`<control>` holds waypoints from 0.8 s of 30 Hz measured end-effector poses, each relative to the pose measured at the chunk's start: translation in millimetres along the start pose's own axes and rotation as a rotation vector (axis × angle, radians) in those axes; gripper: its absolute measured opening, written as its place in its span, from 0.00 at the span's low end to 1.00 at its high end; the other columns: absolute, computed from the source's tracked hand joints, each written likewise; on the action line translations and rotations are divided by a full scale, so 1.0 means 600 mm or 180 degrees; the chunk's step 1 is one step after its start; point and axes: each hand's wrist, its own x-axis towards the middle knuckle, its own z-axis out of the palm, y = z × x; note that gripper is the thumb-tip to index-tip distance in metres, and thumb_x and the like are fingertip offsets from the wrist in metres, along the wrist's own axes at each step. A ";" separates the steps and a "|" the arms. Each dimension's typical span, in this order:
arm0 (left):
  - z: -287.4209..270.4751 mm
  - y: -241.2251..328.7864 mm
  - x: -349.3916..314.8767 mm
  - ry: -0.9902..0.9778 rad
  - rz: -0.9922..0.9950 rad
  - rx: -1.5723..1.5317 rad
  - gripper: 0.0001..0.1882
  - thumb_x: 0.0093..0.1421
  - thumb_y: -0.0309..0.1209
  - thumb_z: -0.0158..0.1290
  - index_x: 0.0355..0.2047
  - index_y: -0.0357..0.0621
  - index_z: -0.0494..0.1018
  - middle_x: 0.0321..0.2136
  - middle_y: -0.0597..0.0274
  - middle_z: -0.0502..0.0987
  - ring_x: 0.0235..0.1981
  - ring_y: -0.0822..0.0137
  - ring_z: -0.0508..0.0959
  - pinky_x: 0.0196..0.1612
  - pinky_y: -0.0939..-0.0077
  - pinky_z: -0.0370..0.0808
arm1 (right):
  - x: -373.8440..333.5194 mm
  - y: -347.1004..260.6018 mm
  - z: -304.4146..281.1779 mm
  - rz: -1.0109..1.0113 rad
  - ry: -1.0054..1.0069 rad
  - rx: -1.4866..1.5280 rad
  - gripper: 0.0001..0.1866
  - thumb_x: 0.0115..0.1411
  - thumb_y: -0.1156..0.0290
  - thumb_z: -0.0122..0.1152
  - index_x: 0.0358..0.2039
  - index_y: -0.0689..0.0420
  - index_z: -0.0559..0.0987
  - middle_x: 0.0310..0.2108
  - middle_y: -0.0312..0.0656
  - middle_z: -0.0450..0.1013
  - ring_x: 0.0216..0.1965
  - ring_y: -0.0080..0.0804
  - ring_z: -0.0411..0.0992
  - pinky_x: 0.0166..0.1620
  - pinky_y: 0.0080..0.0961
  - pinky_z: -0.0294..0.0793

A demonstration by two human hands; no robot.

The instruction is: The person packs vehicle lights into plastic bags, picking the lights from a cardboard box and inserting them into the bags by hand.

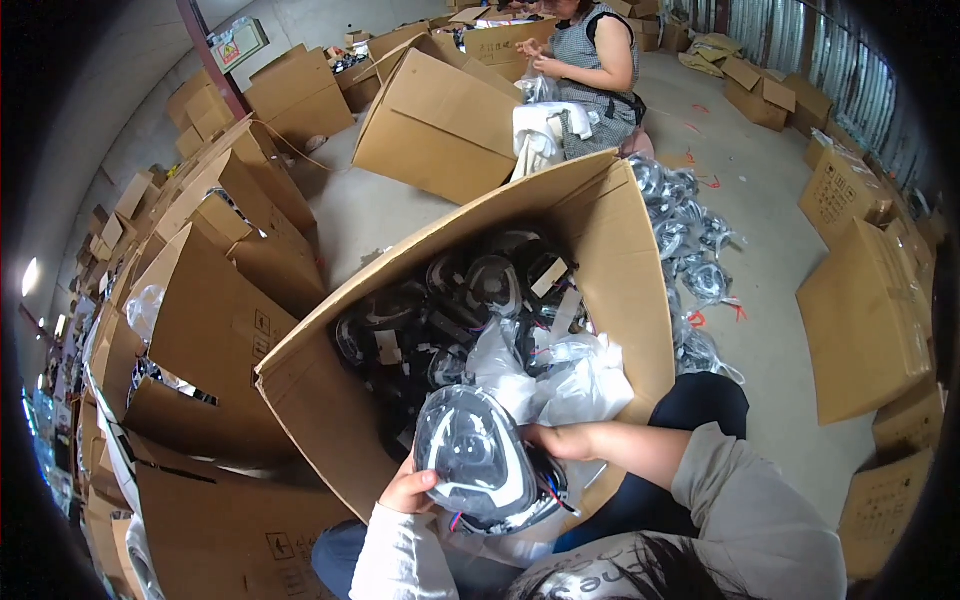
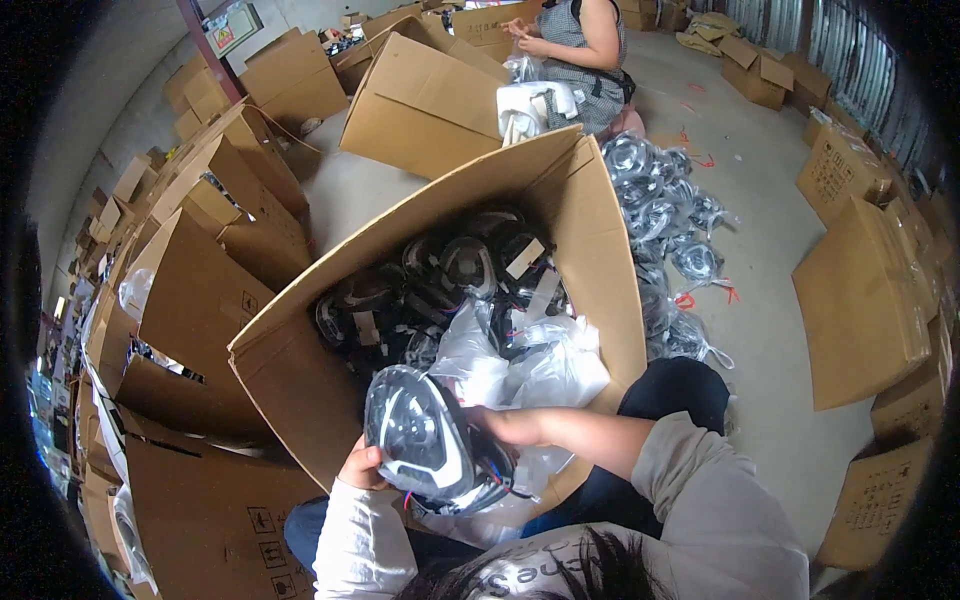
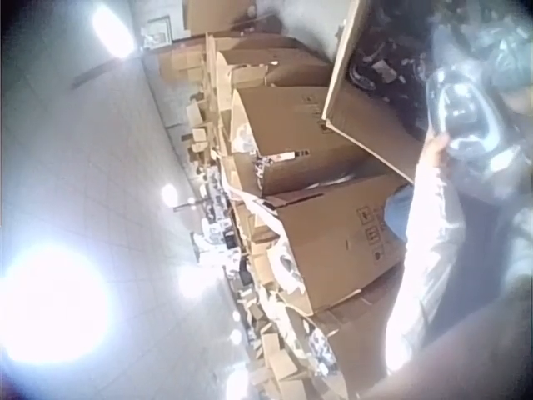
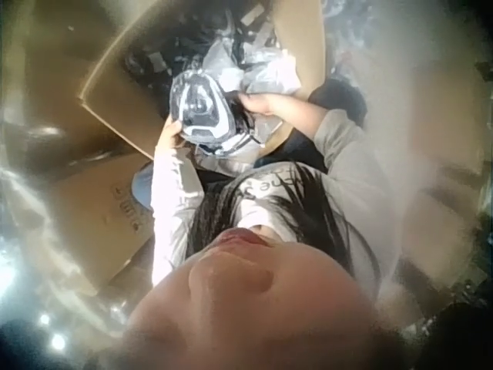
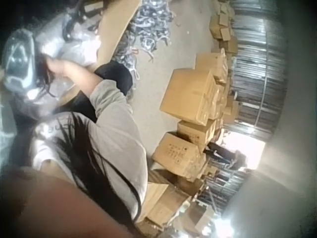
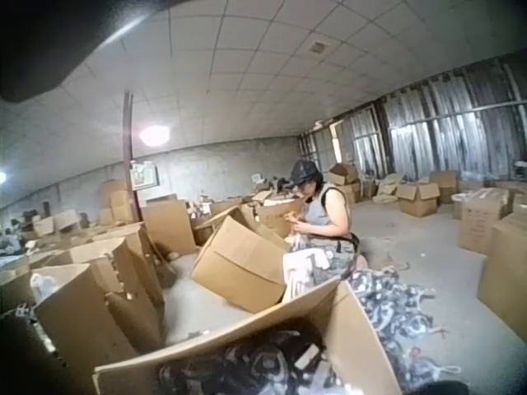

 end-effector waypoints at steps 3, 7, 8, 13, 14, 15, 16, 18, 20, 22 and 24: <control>-0.025 -0.015 -0.012 -0.0227 0.0299 -0.0651 0.52 0.38 0.38 0.66 0.63 0.36 0.55 0.55 0.45 0.68 0.55 0.50 0.70 0.59 0.58 0.66 | -0.021 -0.052 0.014 0.0059 0.0177 -0.1156 0.29 0.70 0.48 0.34 0.52 0.59 0.72 0.37 0.36 0.72 0.38 0.22 0.68 0.42 0.21 0.70; 0.014 -0.037 0.006 -0.0817 0.0272 -0.1022 0.45 0.42 0.43 0.62 0.59 0.36 0.60 0.51 0.49 0.72 0.50 0.51 0.74 0.56 0.59 0.69 | -0.064 -0.111 0.012 -0.0978 0.0396 -0.0197 0.30 0.68 0.46 0.35 0.52 0.61 0.70 0.49 0.49 0.70 0.16 0.14 0.59 0.24 0.14 0.61; 0.025 -0.044 0.011 -0.1052 0.0197 -0.1082 0.43 0.44 0.44 0.61 0.58 0.36 0.61 0.50 0.50 0.72 0.49 0.51 0.74 0.56 0.59 0.70 | -0.069 -0.119 0.001 -0.1418 0.0016 0.0394 0.28 0.69 0.48 0.35 0.52 0.60 0.69 0.53 0.53 0.68 0.13 0.13 0.57 0.23 0.13 0.58; 0.009 -0.002 0.094 -0.1106 0.0067 -0.0954 0.38 0.50 0.48 0.58 0.56 0.37 0.64 0.48 0.52 0.74 0.47 0.54 0.75 0.54 0.61 0.71 | -0.081 -0.107 -0.003 -0.1840 -0.1576 0.1551 0.36 0.64 0.41 0.39 0.50 0.65 0.69 0.60 0.67 0.56 0.12 0.13 0.57 0.20 0.12 0.56; 0.005 -0.033 0.100 -0.0912 0.0066 -0.0840 0.37 0.50 0.48 0.57 0.56 0.37 0.64 0.48 0.53 0.74 0.47 0.55 0.75 0.54 0.61 0.71 | -0.087 -0.105 -0.007 -0.1918 -0.2164 0.1707 0.38 0.63 0.39 0.40 0.50 0.67 0.68 0.60 0.69 0.55 0.12 0.13 0.56 0.20 0.11 0.55; -0.014 -0.069 0.090 -0.0720 0.0065 -0.0727 0.37 0.51 0.48 0.56 0.56 0.37 0.65 0.48 0.53 0.74 0.47 0.55 0.75 0.54 0.61 0.71 | -0.100 -0.105 -0.006 -0.1939 -0.2252 0.1820 0.37 0.62 0.40 0.43 0.47 0.69 0.71 0.56 0.72 0.59 0.11 0.13 0.55 0.20 0.11 0.56; -0.015 -0.087 0.099 -0.0485 0.0092 -0.0608 0.36 0.52 0.49 0.55 0.55 0.38 0.65 0.48 0.54 0.74 0.47 0.56 0.75 0.54 0.62 0.71 | -0.101 -0.104 -0.013 -0.1929 -0.2278 0.1821 0.37 0.62 0.40 0.43 0.47 0.69 0.71 0.56 0.72 0.59 0.11 0.13 0.55 0.20 0.11 0.56; -0.043 -0.127 0.096 -0.0057 0.0105 -0.0381 0.34 0.54 0.50 0.54 0.55 0.38 0.66 0.47 0.55 0.75 0.46 0.57 0.75 0.53 0.62 0.71 | -0.109 -0.104 -0.030 -0.1575 -0.3000 0.1339 0.35 0.62 0.43 0.46 0.42 0.70 0.74 0.51 0.73 0.65 0.11 0.15 0.57 0.20 0.12 0.56; -0.082 -0.137 0.096 0.0389 0.0126 -0.0144 0.33 0.56 0.50 0.52 0.54 0.39 0.66 0.47 0.56 0.75 0.46 0.58 0.75 0.53 0.63 0.71 | -0.108 -0.107 -0.017 -0.1350 -0.3098 0.1270 0.31 0.61 0.47 0.50 0.38 0.69 0.76 0.47 0.69 0.70 0.13 0.17 0.60 0.22 0.12 0.60; -0.104 -0.150 0.083 0.0827 0.0158 0.0099 0.32 0.57 0.51 0.51 0.53 0.39 0.67 0.46 0.57 0.75 0.45 0.59 0.75 0.53 0.63 0.71 | -0.089 -0.085 0.006 -0.1485 -0.3600 0.1041 0.30 0.60 0.48 0.54 0.39 0.70 0.76 0.49 0.68 0.69 0.11 0.10 0.57 0.23 0.05 0.57; -0.089 -0.159 0.102 0.0639 0.0346 -0.0945 0.26 0.61 0.50 0.48 0.51 0.43 0.70 0.46 0.62 0.76 0.46 0.63 0.76 0.49 0.66 0.72 | -0.084 -0.097 0.013 -0.0907 -0.3846 0.0931 0.27 0.62 0.52 0.54 0.43 0.70 0.74 0.50 0.68 0.68 0.16 0.12 0.65 0.24 0.08 0.60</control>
